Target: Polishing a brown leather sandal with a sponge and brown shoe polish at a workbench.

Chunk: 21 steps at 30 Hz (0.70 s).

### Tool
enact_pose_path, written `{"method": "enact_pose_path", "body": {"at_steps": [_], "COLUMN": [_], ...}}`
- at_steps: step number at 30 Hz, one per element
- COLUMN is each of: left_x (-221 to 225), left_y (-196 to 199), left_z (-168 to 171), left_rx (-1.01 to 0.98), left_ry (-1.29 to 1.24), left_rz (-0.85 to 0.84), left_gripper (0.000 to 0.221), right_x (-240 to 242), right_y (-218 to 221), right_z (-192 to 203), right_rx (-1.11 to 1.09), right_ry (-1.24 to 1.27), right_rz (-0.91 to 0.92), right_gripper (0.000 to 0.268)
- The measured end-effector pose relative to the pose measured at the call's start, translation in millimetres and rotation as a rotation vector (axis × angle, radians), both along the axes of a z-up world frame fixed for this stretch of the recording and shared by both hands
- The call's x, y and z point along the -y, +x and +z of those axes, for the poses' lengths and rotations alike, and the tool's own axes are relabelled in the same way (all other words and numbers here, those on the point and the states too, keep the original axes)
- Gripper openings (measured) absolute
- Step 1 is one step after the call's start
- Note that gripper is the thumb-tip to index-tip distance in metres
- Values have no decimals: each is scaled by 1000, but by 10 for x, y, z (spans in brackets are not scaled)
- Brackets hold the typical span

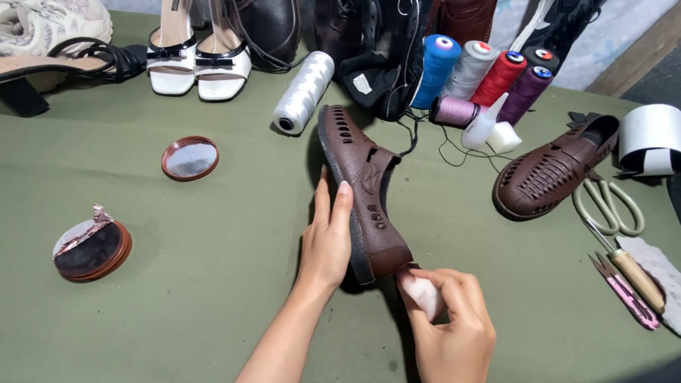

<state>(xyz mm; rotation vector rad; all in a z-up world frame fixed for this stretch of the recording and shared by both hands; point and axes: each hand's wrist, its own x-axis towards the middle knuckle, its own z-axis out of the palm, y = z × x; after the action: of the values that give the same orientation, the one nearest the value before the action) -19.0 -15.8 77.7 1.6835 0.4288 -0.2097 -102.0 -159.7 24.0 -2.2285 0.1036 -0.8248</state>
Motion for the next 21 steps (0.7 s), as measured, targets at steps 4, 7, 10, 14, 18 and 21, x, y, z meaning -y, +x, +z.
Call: {"method": "enact_pose_path", "body": {"at_steps": [4,7,10,14,18,21], "left_x": [2,-6,1,5,11,-5], "left_y": [-26,0,15,10,11,17], "left_z": [49,6,15,41,1,-25], "left_rx": [30,54,33,26,31,55], "left_ry": [1,32,36,19,2,-9], "left_rz": [-9,-14,-38,-34,-16,-4], "left_gripper": [84,80,81,80,82,83], "right_x": [-92,-127,-56,143,41,-82], "right_y": [-5,108,129,18,22,95], "right_z": [271,375,131,-114,208,283], "right_rx": [75,173,148,-96,-9,59], "right_ry": [44,-33,-106,-14,26,-28], "right_rz": [-55,57,61,-81,-53,24], "right_gripper": [27,32,29,21,34,31]}}
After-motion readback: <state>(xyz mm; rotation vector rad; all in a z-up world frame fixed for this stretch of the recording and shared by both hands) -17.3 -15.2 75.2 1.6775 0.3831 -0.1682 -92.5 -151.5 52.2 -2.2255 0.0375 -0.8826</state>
